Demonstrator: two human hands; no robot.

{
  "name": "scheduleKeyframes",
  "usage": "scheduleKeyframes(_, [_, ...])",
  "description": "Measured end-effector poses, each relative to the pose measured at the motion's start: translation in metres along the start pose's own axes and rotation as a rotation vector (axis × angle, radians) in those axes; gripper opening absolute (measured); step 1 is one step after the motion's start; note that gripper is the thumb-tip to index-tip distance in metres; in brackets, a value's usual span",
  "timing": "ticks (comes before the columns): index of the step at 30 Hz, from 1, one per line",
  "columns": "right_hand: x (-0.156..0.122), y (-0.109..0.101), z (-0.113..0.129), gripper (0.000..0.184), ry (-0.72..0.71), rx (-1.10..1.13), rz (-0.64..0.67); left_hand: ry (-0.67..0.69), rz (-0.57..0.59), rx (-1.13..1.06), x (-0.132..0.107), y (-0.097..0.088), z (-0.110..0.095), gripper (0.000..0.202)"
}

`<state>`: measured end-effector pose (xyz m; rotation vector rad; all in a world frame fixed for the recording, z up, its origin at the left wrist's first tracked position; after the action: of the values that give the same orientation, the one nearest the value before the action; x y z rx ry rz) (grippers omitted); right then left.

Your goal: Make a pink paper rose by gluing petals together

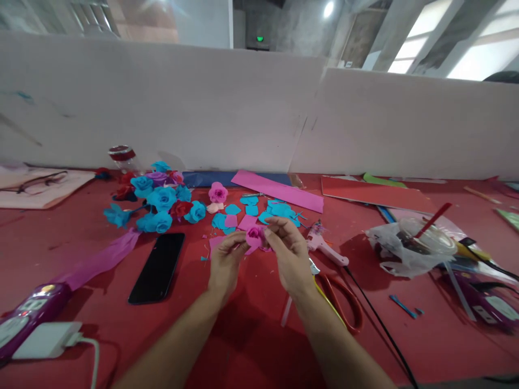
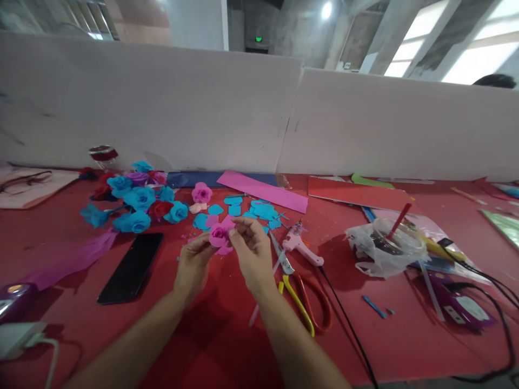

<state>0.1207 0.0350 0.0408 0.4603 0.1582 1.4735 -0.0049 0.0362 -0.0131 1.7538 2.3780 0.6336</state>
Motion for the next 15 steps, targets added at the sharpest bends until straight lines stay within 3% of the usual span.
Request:
scheduleKeyframes(4, [0.002,-0.006,0.002,0.012,0.016,0.128,-0.097,-0.018,-0.08,-0.02,0.001,-0.004,0.007,0.012])
scheduleKeyframes(7, [0.004,-0.011,-0.01,0.012,0.071,0.002,-0.185,-0.073,-0.151,-0.04,0.002,-0.007,0.01,0.012])
scheduleKeyframes(11, [0.003,-0.004,-0.029,0.013,0.162,-0.2,-0.029,-0.105,-0.169,-0.05,0.002,-0.006,0.005,0.012])
scheduleKeyframes(15, [0.002,-0.001,-0.03,0.018,0.12,-0.185,0.0,-0.144,-0.158,-0.05,0.001,-0.003,-0.001,0.012])
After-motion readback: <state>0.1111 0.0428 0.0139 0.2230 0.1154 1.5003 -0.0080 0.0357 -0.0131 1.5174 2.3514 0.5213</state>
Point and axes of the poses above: each hand's wrist, its own x-axis towards the middle knuckle, its own y-axis out of the palm, z = x × y, the point moved 4 cm from there along x, towards the middle knuckle, and after that the axes turned 7 degrees about -z, right-handed, at the moved point
